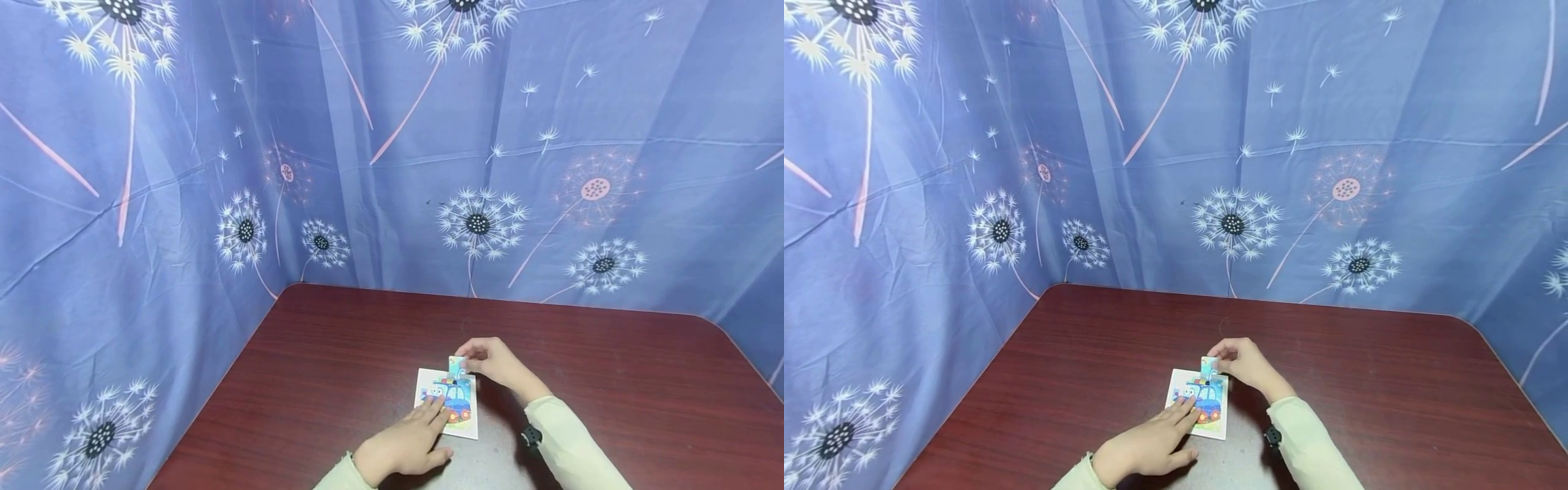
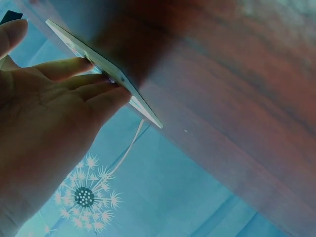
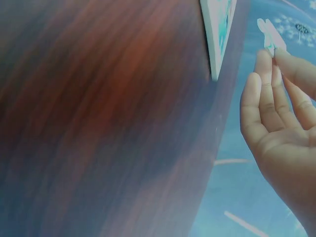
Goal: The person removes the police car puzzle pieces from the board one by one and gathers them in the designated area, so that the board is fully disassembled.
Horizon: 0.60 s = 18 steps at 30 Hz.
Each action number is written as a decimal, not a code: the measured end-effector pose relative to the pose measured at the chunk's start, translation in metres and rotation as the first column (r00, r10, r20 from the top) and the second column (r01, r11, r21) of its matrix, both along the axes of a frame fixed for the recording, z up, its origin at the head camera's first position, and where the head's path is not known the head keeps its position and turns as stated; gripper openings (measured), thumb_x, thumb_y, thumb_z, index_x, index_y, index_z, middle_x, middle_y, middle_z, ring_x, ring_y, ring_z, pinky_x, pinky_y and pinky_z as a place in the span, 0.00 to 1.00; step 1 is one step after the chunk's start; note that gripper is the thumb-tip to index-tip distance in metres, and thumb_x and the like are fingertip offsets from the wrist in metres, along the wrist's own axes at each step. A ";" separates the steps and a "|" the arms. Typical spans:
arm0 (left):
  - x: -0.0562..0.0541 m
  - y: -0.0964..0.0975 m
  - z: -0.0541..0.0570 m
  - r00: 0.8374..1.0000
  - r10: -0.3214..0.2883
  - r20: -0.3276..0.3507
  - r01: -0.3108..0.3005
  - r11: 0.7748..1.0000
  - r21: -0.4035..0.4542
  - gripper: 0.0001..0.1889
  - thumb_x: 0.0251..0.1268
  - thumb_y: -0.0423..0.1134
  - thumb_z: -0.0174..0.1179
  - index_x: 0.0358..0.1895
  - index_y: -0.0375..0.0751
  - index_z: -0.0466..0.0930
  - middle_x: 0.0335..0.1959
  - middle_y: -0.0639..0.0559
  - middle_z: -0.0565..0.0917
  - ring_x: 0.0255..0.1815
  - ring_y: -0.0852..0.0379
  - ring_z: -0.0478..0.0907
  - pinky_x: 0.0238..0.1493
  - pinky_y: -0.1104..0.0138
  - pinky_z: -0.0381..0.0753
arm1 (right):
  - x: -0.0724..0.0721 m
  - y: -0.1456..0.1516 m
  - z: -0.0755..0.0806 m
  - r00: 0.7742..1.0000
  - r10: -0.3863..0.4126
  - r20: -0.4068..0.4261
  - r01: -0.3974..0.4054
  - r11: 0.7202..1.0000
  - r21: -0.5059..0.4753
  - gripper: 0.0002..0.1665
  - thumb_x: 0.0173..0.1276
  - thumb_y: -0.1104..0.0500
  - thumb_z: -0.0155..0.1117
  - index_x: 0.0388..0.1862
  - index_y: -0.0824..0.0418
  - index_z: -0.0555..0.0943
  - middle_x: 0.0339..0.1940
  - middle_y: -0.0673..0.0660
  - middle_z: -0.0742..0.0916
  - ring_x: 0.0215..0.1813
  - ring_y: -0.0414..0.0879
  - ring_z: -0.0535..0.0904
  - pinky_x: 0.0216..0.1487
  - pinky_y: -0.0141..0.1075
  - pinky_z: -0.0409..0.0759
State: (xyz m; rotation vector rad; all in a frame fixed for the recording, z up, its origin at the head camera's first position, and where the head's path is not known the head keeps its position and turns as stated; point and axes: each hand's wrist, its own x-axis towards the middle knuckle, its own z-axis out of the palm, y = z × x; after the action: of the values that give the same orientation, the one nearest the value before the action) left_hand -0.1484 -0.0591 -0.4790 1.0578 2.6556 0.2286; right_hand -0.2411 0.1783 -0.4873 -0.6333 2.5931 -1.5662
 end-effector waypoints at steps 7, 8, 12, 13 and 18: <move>0.001 -0.001 -0.002 1.000 -0.004 -0.005 0.004 1.000 0.012 0.35 0.80 0.54 0.55 0.81 0.38 0.66 0.84 0.40 0.62 0.84 0.45 0.59 0.80 0.61 0.63 | 0.006 0.023 0.002 0.999 -0.031 0.045 0.031 1.000 0.003 0.06 0.68 0.73 0.68 0.43 0.74 0.86 0.34 0.61 0.89 0.34 0.43 0.84 0.36 0.36 0.86; 0.001 -0.001 -0.002 1.000 -0.007 -0.010 0.007 1.000 0.014 0.35 0.80 0.54 0.55 0.81 0.37 0.66 0.83 0.39 0.63 0.84 0.45 0.59 0.80 0.61 0.63 | 0.007 0.025 0.001 0.998 -0.034 0.055 0.034 0.999 0.000 0.07 0.68 0.73 0.68 0.43 0.74 0.86 0.34 0.61 0.89 0.33 0.44 0.84 0.35 0.36 0.86; 0.001 -0.002 -0.003 1.000 -0.015 -0.018 0.015 1.000 0.015 0.35 0.80 0.54 0.55 0.81 0.37 0.66 0.83 0.39 0.63 0.84 0.45 0.60 0.80 0.60 0.64 | 0.010 0.037 -0.003 0.997 -0.040 0.073 0.040 0.999 0.003 0.07 0.67 0.74 0.68 0.43 0.74 0.86 0.33 0.61 0.89 0.30 0.46 0.83 0.31 0.37 0.85; 0.001 -0.002 -0.003 1.000 -0.015 -0.017 0.016 1.000 0.015 0.35 0.80 0.54 0.55 0.81 0.37 0.66 0.83 0.39 0.62 0.84 0.45 0.60 0.80 0.60 0.64 | 0.011 0.040 -0.004 0.996 -0.040 0.074 0.040 0.999 0.004 0.07 0.67 0.74 0.68 0.43 0.74 0.86 0.33 0.61 0.89 0.30 0.46 0.82 0.30 0.37 0.84; 0.000 -0.001 -0.005 1.000 -0.012 -0.002 0.012 1.000 0.013 0.35 0.80 0.54 0.55 0.81 0.37 0.66 0.84 0.40 0.61 0.84 0.45 0.58 0.80 0.60 0.64 | 0.014 0.052 -0.008 0.993 -0.041 0.107 0.042 0.999 -0.004 0.07 0.67 0.74 0.67 0.43 0.76 0.85 0.33 0.60 0.88 0.28 0.44 0.80 0.27 0.35 0.82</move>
State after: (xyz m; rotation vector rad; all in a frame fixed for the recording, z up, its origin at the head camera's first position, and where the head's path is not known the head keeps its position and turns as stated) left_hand -0.1485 -0.0603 -0.4841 1.0775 2.6523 0.2426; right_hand -0.2275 0.2302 -0.4956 -0.4854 2.5402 -1.5744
